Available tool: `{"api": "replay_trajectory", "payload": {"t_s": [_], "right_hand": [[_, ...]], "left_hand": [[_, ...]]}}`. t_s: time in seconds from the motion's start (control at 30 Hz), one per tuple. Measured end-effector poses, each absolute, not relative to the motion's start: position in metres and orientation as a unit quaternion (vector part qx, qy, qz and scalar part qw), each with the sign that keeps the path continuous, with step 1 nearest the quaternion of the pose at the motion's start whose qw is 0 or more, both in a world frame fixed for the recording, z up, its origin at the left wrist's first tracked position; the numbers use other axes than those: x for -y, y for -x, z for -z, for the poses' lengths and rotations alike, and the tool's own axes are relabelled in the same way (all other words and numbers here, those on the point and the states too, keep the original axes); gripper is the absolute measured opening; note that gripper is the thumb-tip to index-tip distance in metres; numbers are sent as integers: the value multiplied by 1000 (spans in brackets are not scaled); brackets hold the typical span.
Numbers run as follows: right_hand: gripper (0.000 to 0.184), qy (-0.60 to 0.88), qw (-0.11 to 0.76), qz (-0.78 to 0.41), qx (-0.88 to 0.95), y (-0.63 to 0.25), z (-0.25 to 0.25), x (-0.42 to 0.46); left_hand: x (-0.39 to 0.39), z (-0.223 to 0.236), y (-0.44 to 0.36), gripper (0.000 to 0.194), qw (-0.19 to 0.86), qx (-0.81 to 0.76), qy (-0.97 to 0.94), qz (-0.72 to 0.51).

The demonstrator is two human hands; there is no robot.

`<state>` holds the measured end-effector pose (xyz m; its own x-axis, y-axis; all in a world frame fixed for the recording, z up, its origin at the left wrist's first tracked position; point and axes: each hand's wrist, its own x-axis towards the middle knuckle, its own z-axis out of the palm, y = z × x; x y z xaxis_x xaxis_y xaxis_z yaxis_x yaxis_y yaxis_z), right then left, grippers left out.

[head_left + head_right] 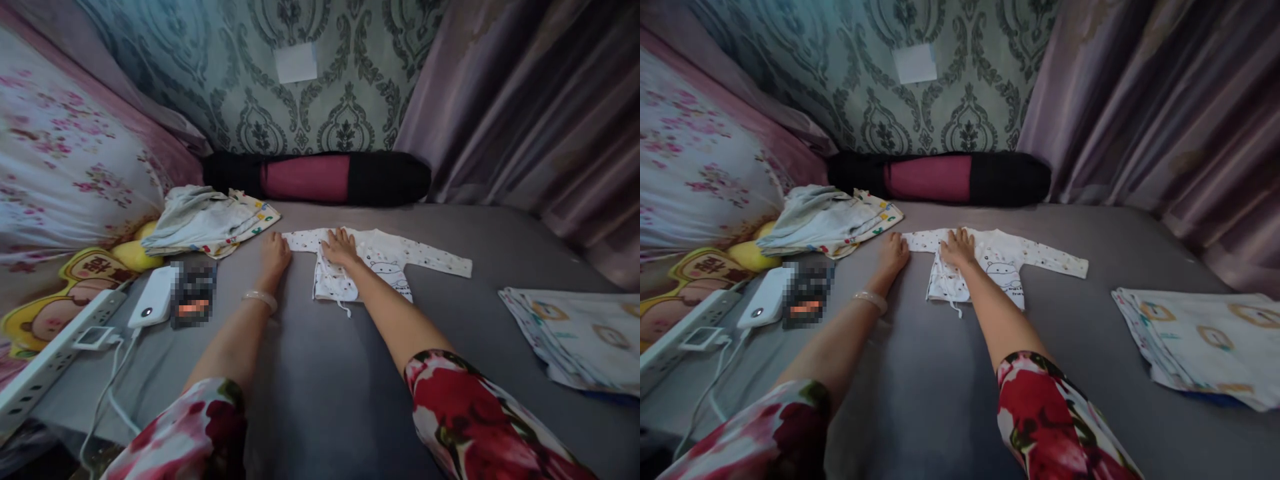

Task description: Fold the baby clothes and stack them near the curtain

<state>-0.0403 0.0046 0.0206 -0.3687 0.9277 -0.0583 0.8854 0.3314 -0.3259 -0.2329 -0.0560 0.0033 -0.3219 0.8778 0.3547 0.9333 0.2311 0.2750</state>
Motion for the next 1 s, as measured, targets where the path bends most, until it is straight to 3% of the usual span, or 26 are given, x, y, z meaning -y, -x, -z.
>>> {"api": "replay_trajectory", "payload": {"t_s": [0.07,0.23,0.33,0.53,0.67,0.87,1.0], "right_hand": [[60,542,75,-230,805,31,-32,-10],[46,507,259,-246,784,-20,-52,-2],[30,535,294,-280,741,-53,-49,17],[17,539,199,-417,704,-75,-36,56],[7,484,136,-379,777,-74,-36,74],[46,472,90,-265,836,-75,-41,95],[39,497,68,-230,834,-74,-49,104]], "left_hand": [[60,-6,232,31,74,769,583,251],[73,-11,224,29,68,772,558,296],[80,-18,202,29,30,767,560,313],[100,-48,119,22,-155,662,633,370],[119,-53,76,18,-238,645,634,355],[139,-35,66,19,-246,703,561,360],[146,-30,73,21,-263,697,546,383]]}}
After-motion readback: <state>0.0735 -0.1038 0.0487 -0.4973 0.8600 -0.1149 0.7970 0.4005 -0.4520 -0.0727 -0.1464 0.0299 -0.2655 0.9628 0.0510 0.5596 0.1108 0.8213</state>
